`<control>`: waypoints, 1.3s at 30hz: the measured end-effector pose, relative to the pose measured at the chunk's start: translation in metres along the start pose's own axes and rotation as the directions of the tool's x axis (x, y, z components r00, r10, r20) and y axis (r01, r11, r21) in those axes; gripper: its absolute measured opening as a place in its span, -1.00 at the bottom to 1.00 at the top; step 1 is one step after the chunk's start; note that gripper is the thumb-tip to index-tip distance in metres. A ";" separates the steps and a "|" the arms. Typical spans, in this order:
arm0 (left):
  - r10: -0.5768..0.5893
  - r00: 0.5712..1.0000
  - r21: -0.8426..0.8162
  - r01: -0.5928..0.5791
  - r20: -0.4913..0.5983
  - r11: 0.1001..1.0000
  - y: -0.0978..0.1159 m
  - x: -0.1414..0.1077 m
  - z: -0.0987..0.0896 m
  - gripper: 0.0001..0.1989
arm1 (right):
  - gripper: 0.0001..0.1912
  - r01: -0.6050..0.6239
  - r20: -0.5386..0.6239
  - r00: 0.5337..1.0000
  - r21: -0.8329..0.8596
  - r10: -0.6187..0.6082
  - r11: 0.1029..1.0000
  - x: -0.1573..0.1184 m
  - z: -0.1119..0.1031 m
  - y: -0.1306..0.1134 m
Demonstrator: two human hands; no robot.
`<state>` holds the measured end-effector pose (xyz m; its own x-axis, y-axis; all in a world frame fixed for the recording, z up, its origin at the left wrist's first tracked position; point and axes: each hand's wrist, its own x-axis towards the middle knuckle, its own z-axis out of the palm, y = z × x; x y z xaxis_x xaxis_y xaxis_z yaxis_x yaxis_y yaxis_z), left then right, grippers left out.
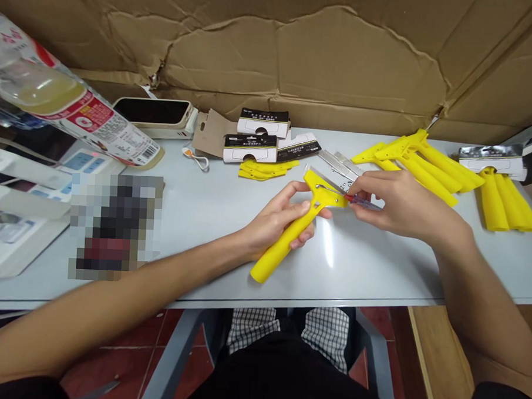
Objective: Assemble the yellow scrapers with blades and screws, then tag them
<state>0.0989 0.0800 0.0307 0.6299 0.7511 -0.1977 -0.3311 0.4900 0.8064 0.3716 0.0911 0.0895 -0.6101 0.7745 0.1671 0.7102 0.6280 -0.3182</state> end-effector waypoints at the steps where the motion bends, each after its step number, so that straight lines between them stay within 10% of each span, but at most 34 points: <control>1: -0.003 1.000 -0.001 0.003 0.000 1.000 0.000 0.000 0.000 -0.69 | -0.93 0.001 -0.004 1.000 0.000 -0.001 1.000 0.000 0.000 -0.001; 39: 0.029 0.998 0.030 -0.027 -0.049 0.999 0.000 0.000 0.003 -0.61 | -0.80 -0.129 -0.078 0.989 -0.060 0.124 0.990 -0.001 -0.013 -0.034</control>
<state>0.1008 0.0790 0.0325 0.5847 0.7858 -0.2016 -0.3269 0.4557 0.8279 0.3529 0.0704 0.1124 -0.4877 0.8501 0.1990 0.8026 0.5262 -0.2808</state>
